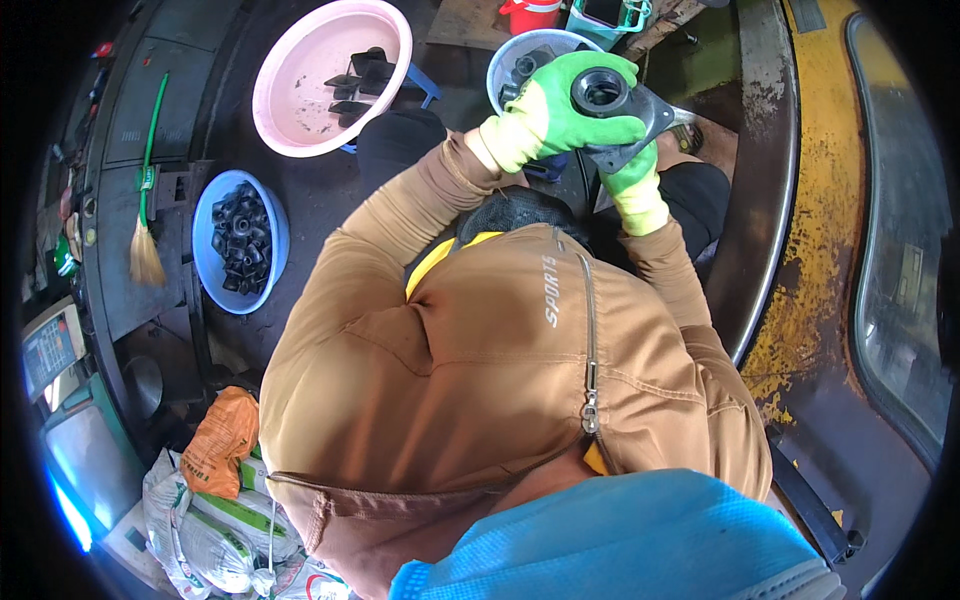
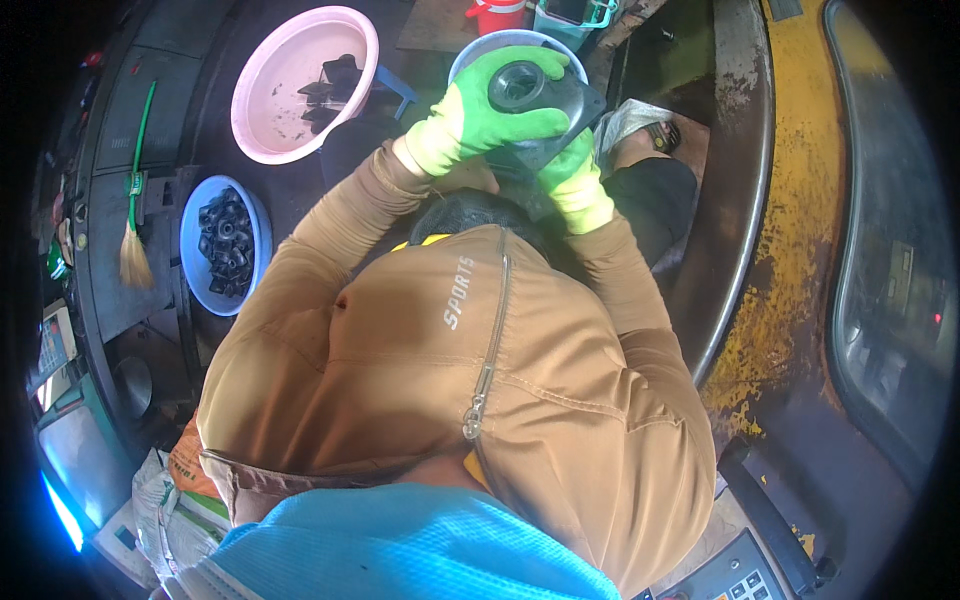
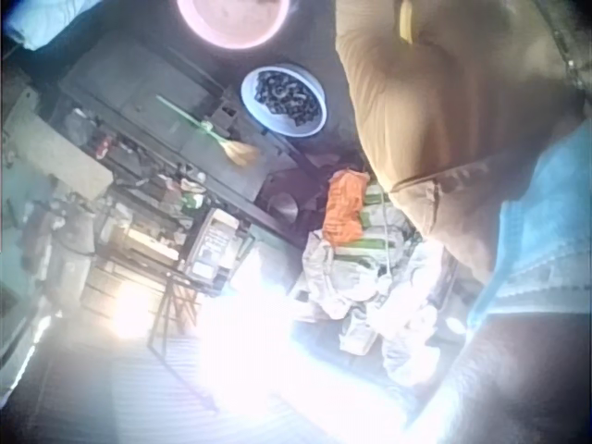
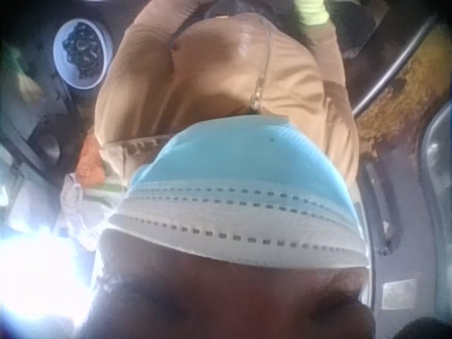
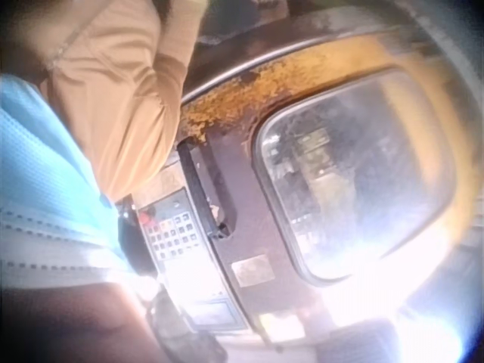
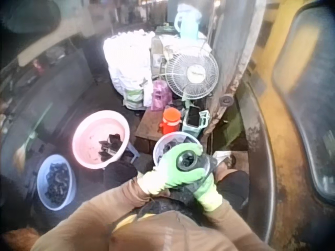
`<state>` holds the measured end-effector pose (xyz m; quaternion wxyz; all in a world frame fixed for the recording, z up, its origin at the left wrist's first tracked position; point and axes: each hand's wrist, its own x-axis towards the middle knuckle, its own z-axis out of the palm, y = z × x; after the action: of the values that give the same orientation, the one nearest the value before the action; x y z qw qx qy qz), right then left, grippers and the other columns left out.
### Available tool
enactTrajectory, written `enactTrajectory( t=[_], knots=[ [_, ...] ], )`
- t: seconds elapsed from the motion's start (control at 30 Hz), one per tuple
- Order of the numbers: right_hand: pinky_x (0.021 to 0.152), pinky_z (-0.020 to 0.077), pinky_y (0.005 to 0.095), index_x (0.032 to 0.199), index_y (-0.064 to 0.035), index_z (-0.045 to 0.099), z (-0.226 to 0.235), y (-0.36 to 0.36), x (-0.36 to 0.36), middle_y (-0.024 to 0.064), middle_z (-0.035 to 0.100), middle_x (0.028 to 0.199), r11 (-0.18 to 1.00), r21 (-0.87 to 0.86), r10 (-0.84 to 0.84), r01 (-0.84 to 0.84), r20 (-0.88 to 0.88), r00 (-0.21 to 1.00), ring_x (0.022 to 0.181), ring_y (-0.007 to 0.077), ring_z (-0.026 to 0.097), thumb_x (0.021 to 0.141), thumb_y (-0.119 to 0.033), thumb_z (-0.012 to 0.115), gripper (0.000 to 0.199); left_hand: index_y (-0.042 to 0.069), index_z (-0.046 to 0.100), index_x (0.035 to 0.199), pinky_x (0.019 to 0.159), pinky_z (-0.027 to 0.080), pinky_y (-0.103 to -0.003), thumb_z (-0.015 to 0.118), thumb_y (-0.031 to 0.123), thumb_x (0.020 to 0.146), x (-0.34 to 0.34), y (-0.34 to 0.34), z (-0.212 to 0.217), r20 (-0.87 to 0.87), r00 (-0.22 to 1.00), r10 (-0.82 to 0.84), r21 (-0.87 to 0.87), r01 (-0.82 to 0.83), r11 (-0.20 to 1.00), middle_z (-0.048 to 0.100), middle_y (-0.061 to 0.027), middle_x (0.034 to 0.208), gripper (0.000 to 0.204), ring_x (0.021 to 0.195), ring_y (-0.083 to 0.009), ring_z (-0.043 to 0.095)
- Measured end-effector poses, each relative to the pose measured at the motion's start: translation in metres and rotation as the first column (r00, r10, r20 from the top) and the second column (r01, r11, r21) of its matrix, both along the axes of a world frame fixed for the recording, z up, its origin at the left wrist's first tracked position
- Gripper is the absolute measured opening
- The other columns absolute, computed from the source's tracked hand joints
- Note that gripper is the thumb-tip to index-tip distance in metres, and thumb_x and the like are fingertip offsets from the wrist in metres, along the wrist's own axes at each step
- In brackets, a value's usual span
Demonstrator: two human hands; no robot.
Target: The person sits on the floor and cleans black molded rubber parts by hand, rubbing and wiping them before placing them into a white bucket. The person handles the parts one at a time, inspecting and cleaning them repeatedly.
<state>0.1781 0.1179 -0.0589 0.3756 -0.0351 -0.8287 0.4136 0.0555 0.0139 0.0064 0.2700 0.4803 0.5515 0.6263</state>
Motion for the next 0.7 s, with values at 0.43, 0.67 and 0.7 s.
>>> enactTrajectory(
  t=[0.43,0.67,0.7],
  knots=[
    [0.091,0.0478,0.0326,0.128,-0.0004,0.048,0.030,-0.007,0.012,0.0087,0.060,0.118,0.981,-0.142,0.142,-0.129,0.089,0.986,0.106,0.0206,0.059,0.075,-0.011,0.078,0.062,0.009,0.066,0.102,0.094,0.049,-0.038,0.085,0.028,0.066,-0.001,-0.006,0.002,-0.342,0.932,0.123,0.236,-0.041,0.971,0.066,-0.0086,0.110,0.045,0.107,-0.0265,0.061],
    [0.092,0.0468,0.0320,0.127,-0.0006,0.050,0.023,0.004,0.028,0.0108,0.059,0.122,0.883,-0.413,0.328,-0.222,0.208,0.921,0.110,0.0186,0.057,0.079,-0.012,0.075,0.056,0.005,0.063,0.109,0.099,0.045,-0.038,0.083,0.014,0.068,-0.007,-0.015,0.005,-0.230,0.955,-0.189,0.133,0.223,0.966,0.061,-0.0127,0.121,0.047,0.116,-0.0258,0.056],
    [0.094,0.0459,0.0317,0.130,-0.0008,0.048,0.020,0.006,0.031,0.0114,0.058,0.125,0.858,-0.457,0.372,-0.234,0.238,0.897,0.113,0.0183,0.055,0.080,-0.012,0.075,0.059,0.005,0.063,0.109,0.099,0.045,-0.039,0.083,0.014,0.069,-0.007,-0.016,0.005,-0.243,0.945,-0.221,0.132,0.257,0.957,0.061,-0.0128,0.121,0.046,0.116,-0.0258,0.055]
  ],
)
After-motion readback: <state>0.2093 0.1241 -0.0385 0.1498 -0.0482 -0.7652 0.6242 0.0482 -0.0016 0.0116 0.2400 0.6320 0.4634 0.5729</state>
